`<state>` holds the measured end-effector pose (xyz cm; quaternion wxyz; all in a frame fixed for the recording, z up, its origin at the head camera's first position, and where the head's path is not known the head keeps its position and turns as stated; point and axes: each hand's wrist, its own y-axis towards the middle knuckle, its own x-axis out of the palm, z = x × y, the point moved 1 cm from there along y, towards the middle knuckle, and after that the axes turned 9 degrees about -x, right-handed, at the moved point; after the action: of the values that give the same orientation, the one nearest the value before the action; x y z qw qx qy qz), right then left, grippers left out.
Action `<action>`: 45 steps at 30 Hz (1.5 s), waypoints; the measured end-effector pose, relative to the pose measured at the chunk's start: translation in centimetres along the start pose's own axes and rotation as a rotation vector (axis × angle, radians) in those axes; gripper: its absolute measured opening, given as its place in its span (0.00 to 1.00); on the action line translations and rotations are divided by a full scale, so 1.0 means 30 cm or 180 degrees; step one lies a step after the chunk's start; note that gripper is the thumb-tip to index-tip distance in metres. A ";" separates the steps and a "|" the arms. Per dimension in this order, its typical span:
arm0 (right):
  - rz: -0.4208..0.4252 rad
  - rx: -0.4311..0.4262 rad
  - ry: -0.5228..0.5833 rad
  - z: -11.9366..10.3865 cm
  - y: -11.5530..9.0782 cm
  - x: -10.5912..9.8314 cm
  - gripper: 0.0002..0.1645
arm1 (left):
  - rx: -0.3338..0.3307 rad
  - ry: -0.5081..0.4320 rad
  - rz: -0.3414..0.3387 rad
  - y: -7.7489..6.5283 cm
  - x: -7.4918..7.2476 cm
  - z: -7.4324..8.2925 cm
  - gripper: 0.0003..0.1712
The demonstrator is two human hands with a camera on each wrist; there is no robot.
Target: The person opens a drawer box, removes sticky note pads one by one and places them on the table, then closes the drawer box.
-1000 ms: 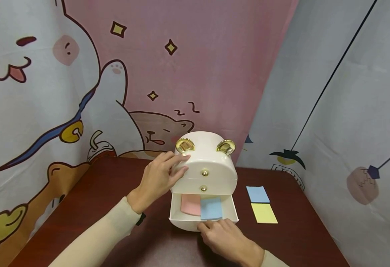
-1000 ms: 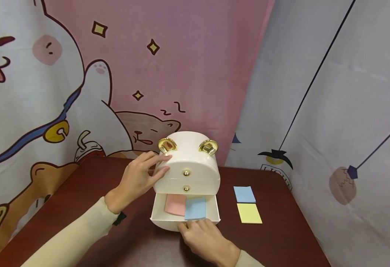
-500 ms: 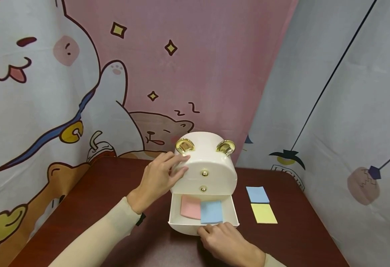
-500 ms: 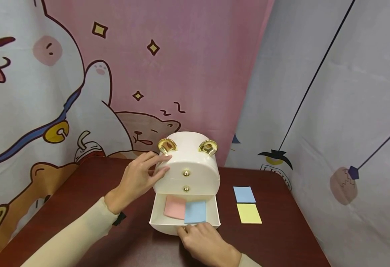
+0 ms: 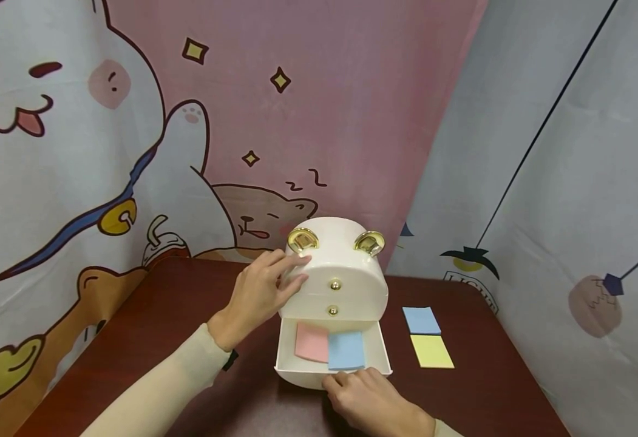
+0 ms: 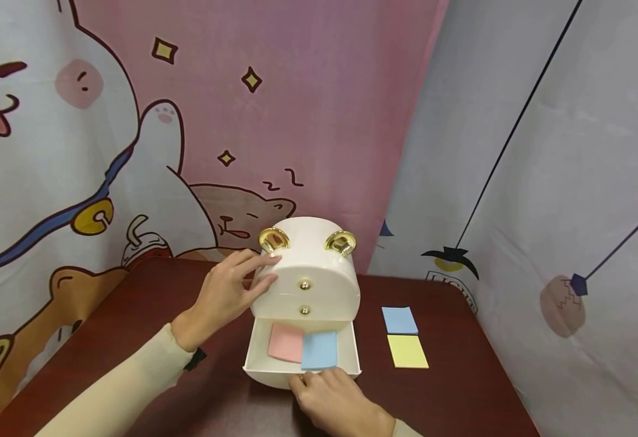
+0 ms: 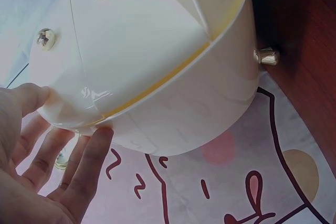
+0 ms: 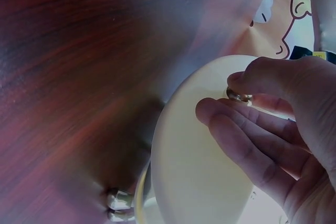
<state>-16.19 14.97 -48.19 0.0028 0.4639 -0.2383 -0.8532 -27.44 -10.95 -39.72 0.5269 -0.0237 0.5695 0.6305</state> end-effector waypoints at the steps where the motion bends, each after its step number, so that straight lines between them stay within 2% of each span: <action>1: 0.0005 -0.0003 0.0003 0.000 0.000 0.001 0.25 | -0.0001 0.0004 0.0002 0.000 0.000 0.000 0.20; 23: -0.0034 -0.0142 0.0022 -0.005 -0.016 -0.014 0.22 | 0.0002 0.0007 0.0010 -0.001 -0.002 0.003 0.20; 31: -0.0096 -0.0156 0.0212 -0.014 -0.017 -0.025 0.21 | -0.0004 -0.0007 0.0004 -0.002 -0.001 0.004 0.20; 45: -0.0105 -0.0285 0.0273 -0.024 -0.018 -0.037 0.19 | 0.0035 -0.0011 0.0036 -0.001 0.000 0.004 0.20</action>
<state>-14.87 15.41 -47.87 0.0197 0.5032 -0.1919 -0.8423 -27.35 -10.87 -39.70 0.5245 -0.0164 0.5722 0.6303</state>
